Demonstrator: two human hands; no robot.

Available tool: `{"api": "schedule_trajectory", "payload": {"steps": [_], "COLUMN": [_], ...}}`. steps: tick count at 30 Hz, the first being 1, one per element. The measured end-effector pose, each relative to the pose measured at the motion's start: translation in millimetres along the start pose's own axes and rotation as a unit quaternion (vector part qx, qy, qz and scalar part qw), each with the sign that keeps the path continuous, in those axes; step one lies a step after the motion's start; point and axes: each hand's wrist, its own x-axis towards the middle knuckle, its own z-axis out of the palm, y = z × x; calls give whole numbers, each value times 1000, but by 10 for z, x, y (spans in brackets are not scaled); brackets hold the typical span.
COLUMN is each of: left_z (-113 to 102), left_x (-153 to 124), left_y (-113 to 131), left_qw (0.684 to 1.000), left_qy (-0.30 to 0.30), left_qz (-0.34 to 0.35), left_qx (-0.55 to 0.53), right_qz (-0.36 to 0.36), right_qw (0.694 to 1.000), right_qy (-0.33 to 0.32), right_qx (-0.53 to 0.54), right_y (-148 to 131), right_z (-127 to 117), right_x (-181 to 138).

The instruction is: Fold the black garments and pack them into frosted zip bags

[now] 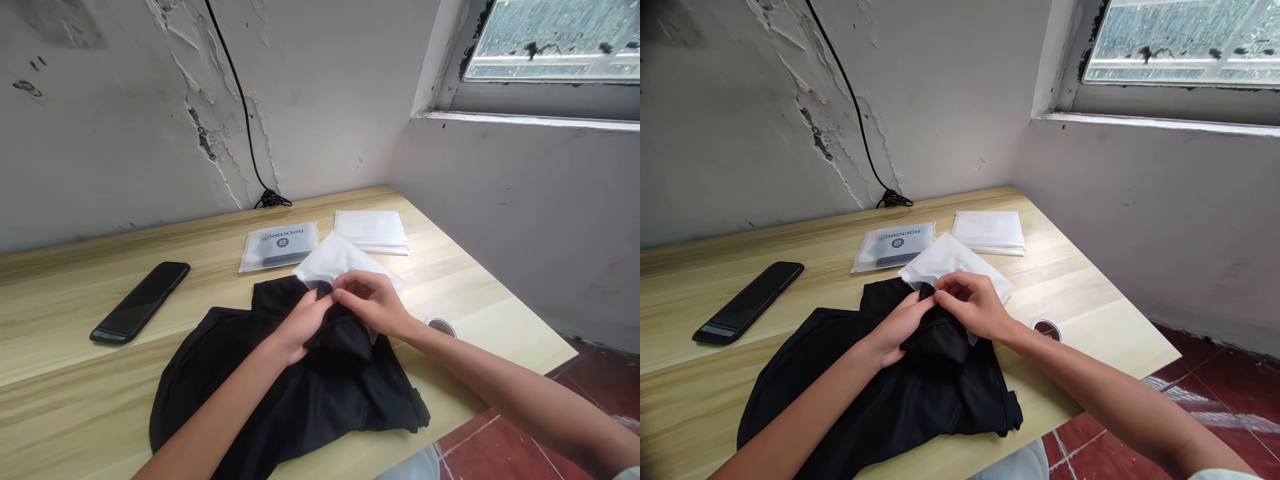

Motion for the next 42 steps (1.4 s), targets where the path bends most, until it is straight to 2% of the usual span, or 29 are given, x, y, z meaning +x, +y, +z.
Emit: {"api": "schedule_trajectory", "payload": {"steps": [2,3,7,10,12,14,15,16,18,20,22,27,32,36,38,42], "left_z": [-7,-7,27,33,4,-37,-56,-69,-77,-68,-59,-66,-68,-21,34,130], "left_x": [55,79,119,108,100,96,93,90,79,65,55,68,30,-24,-33,-30], "left_y": [-36,-52,-84,-73,-58,-41,-31,-20,14,63,118,172,142,136,107,20], "left_qw": [1000,1000,989,983,983,985,985,986,986,984,980,968,969,966,963,963], "left_qy": [1,4,42,58,53,39,30,20,7,6,15,29,-55,-117,-131,-160], "left_qz": [-24,-13,119,149,141,122,112,102,90,94,106,148,161,180,183,140], "left_qx": [5,-3,-72,-86,-100,-118,-125,-130,-138,-151,-166,-200,-178,-147,-145,-167], "right_qz": [6,4,1,-13,-44,-80,-73,-36,61,148,197,235,279,301,313,327], "right_qw": [999,998,995,996,999,987,984,989,998,981,962,945,912,900,893,883], "right_qy": [-35,-52,-83,-81,-8,130,151,127,7,-114,-162,-165,-205,-183,-173,-173], "right_qx": [25,30,47,35,0,-49,-66,-66,-26,41,92,158,220,258,272,288], "right_y": [-13,-24,-82,-115,-111,-85,-69,-56,-42,-48,-58,-26,13,-12,-26,-38], "right_z": [22,35,86,18,-125,-319,-417,-503,-617,-640,-586,-382,-432,-499,-456,-307], "right_x": [-23,-37,-94,-74,3,116,174,224,286,294,266,168,175,187,159,78]}}
